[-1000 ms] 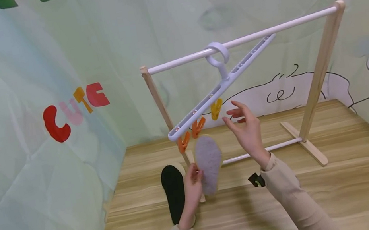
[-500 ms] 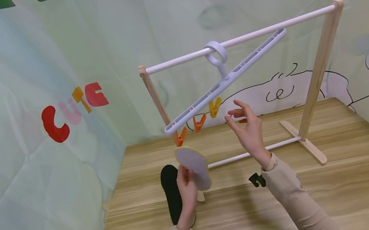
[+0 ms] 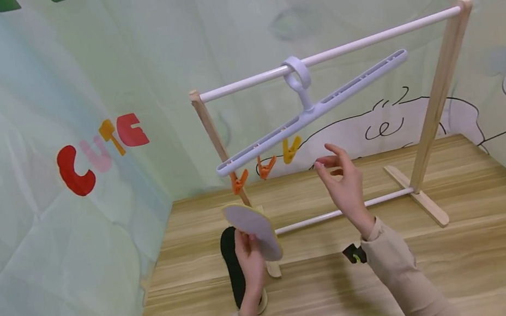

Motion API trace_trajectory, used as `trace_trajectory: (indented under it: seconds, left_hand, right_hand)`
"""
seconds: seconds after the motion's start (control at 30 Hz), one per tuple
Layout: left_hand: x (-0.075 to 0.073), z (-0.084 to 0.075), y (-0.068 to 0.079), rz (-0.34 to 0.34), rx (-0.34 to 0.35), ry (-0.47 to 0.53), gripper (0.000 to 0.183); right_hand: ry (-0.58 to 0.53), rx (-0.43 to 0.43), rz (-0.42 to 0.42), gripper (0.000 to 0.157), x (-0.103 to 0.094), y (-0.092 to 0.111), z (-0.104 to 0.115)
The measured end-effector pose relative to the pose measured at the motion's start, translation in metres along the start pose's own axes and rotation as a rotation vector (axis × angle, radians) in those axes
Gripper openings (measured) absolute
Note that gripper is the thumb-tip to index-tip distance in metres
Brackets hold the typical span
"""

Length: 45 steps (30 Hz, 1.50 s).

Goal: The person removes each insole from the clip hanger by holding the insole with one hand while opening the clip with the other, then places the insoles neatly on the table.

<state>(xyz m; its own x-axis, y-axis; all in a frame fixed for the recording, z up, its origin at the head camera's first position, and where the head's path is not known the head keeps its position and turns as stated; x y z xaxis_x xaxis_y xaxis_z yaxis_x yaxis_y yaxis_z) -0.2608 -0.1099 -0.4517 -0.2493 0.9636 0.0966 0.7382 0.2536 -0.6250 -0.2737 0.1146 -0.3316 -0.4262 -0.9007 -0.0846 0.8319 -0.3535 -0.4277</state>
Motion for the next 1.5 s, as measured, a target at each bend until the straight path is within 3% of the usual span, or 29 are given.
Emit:
trace_trajectory:
  seconds: [0.17,0.53,0.7,0.93,1.2,1.33,1.4,1.5]
  left_hand:
    - [-0.010,0.001,-0.002,-0.040,0.005,0.014,0.016]
    - [-0.029,0.003,-0.007,-0.155,-0.011,0.020,0.015]
    - [-0.038,0.004,-0.009,-0.187,-0.006,-0.024,0.014]
    - [-0.049,0.003,-0.009,-0.227,-0.066,-0.115,0.012]
    - [-0.056,0.005,-0.009,-0.206,-0.174,-0.189,0.021]
    - [-0.058,0.007,-0.007,-0.178,-0.165,-0.195,0.026]
    - [-0.059,0.009,-0.006,-0.160,-0.124,-0.142,0.027]
    - [-0.060,0.010,-0.006,-0.143,-0.167,-0.148,0.031]
  right_hand:
    - [0.031,0.020,-0.023,0.036,-0.006,0.010,0.014]
    - [0.051,0.026,-0.032,0.033,-0.009,0.014,0.010]
    - [0.052,0.010,-0.034,0.032,-0.010,0.015,0.008]
    - [0.060,-0.003,-0.038,0.030,-0.012,0.017,0.008]
    - [0.056,-0.005,-0.038,0.030,-0.011,0.016,-0.003]
    - [0.055,-0.016,-0.035,0.030,-0.010,0.011,-0.021]
    - [0.052,-0.022,-0.031,0.030,-0.009,0.010,-0.026]
    - [0.051,-0.032,-0.028,0.030,-0.009,0.010,-0.029]
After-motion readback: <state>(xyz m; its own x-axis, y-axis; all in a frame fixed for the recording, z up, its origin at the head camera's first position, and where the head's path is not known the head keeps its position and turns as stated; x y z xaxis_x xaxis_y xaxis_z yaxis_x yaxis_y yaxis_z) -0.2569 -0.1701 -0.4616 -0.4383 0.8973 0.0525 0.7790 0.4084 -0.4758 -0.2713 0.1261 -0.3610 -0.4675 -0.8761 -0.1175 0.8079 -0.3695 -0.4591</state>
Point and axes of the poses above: each hand's wrist, its own y-axis away from the middle knuckle, its own x-axis out of the palm, z = x × y, the point moved 4 cm from there along -y, towards the middle knuckle, and after that the axes turned 8 degrees about x, right-handed, at the moved point
